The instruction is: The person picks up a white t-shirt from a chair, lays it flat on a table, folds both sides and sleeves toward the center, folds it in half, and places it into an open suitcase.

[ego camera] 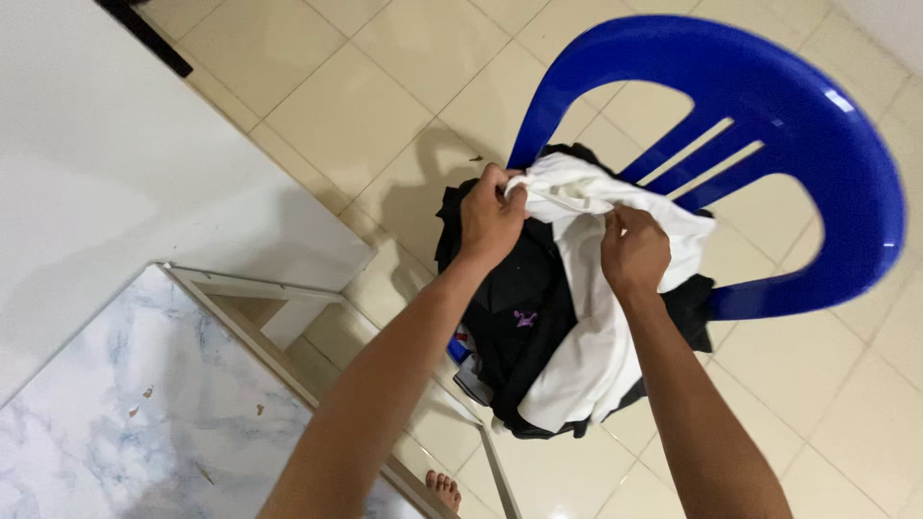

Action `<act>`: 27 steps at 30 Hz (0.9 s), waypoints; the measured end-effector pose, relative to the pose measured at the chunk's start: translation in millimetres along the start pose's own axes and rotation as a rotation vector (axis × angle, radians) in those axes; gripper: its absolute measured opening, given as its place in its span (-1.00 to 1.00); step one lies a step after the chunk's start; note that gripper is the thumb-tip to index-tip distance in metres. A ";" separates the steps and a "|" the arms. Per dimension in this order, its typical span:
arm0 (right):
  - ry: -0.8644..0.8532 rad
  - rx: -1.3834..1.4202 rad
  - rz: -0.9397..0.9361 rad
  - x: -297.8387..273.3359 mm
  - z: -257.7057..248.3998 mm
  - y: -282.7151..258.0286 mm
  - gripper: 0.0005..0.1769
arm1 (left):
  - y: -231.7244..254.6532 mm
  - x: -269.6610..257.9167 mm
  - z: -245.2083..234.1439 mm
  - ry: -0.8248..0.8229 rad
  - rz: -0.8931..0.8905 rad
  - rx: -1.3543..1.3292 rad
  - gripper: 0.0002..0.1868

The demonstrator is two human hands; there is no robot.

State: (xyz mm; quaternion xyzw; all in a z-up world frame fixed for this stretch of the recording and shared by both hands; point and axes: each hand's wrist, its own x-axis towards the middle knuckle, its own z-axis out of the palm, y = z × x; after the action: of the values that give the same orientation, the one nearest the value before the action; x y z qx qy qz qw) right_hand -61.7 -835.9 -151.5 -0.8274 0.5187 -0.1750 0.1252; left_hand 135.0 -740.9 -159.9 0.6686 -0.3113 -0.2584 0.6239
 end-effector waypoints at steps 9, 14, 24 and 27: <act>0.161 0.142 -0.073 -9.4 -176.8 -65.3 -0.80 | 115.8 9.9 -28.1 -0.179 0.040 -0.020 -0.68; 0.293 0.171 -0.128 -13.2 -240.3 -90.7 -0.75 | 190.0 -12.2 -62.9 -0.271 0.195 0.230 -0.63; 0.278 0.179 -0.073 -93.9 -325.2 -162.4 -0.71 | 254.8 -84.8 -111.6 -0.364 0.129 0.449 -0.66; 0.259 0.189 -0.001 -135.7 -347.0 -173.1 -0.72 | 271.4 -120.4 -150.6 -0.359 0.428 0.396 -0.49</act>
State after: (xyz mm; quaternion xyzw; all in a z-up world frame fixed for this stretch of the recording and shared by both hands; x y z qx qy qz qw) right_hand -120.6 -647.9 209.1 -0.7829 0.5111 -0.3282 0.1345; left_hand 139.1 -558.1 118.2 0.6400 -0.5935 -0.1698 0.4575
